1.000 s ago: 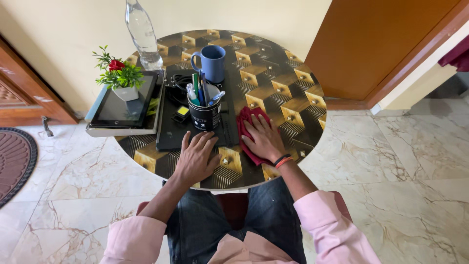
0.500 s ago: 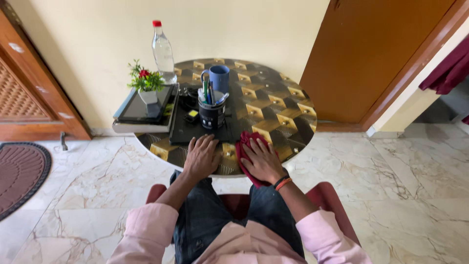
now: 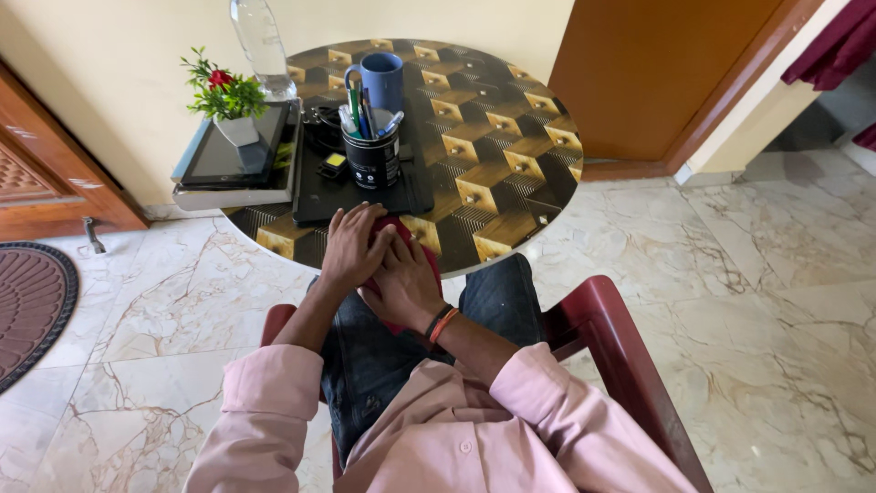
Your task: The person wipes a closed laptop with a red cloth, then moves a pen holder, tablet, and mug to clean the table surface underneath. They wipe the table in circular motions and then return the items to their original positions.
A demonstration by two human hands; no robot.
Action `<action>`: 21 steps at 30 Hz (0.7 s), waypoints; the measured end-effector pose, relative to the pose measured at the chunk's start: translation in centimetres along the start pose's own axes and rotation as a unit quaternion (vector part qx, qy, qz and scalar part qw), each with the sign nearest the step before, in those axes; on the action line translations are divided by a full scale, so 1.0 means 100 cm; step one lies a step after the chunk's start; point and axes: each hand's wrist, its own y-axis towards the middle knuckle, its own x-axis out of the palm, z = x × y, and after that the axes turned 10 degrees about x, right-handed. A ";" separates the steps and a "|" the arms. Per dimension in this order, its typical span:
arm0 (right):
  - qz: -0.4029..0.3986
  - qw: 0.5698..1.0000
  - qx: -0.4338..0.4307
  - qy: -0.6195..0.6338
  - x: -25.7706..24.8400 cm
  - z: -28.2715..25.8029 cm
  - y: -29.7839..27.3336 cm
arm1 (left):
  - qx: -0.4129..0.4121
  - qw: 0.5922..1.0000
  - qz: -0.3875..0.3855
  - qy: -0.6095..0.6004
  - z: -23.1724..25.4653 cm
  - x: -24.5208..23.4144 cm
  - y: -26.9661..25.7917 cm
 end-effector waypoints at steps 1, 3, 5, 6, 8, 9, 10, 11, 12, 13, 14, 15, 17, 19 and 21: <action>-0.012 1.000 0.006 0.001 -0.002 -0.001 -0.002 | 0.005 1.000 -0.004 0.005 0.000 0.001 -0.003; -0.029 1.000 0.007 -0.004 -0.008 0.002 -0.003 | 0.019 1.000 -0.005 0.017 -0.001 0.002 -0.001; -0.031 0.999 0.008 -0.006 -0.012 0.007 -0.009 | 0.026 0.999 0.000 0.019 0.001 0.004 -0.003; -0.023 1.000 0.010 -0.005 -0.014 0.011 -0.012 | 0.030 0.999 0.001 0.020 0.001 0.004 -0.004; -0.001 1.000 0.017 -0.006 -0.016 0.021 -0.017 | 0.026 0.999 -0.004 0.021 0.001 0.005 -0.003; 0.011 1.000 0.021 -0.008 -0.017 0.029 -0.018 | 0.025 0.999 -0.005 0.021 0.000 0.004 -0.001; 0.021 0.999 0.025 -0.009 -0.018 0.037 -0.022 | 0.020 1.000 -0.011 0.021 -0.001 0.004 -0.001; 0.021 0.999 0.027 -0.017 -0.019 0.048 -0.024 | 0.014 1.000 -0.016 0.022 -0.002 0.004 -0.001; 0.020 0.999 0.029 -0.024 -0.019 0.063 -0.026 | 0.009 1.000 -0.020 0.021 -0.003 0.005 -0.001; 0.020 0.999 0.030 -0.032 -0.020 0.075 -0.032 | 0.013 0.999 -0.025 0.022 -0.003 0.006 -0.004; 0.029 0.999 0.030 -0.034 -0.021 0.088 -0.035 | 0.018 0.999 -0.024 0.026 -0.003 0.006 -0.003; 0.038 0.998 0.029 -0.036 -0.023 0.102 -0.038 | 0.023 0.999 -0.023 0.029 -0.003 0.006 -0.001; 0.064 0.997 0.028 -0.037 -0.025 0.126 -0.047 | 0.027 0.998 -0.028 0.041 -0.003 0.007 -0.003; 0.098 0.994 0.024 -0.038 -0.028 0.153 -0.052 | 0.034 0.998 -0.029 0.050 -0.002 0.008 -0.005; 0.115 0.991 0.050 -0.053 -0.036 0.180 -0.060 | 0.044 0.997 -0.026 0.055 -0.002 0.008 -0.005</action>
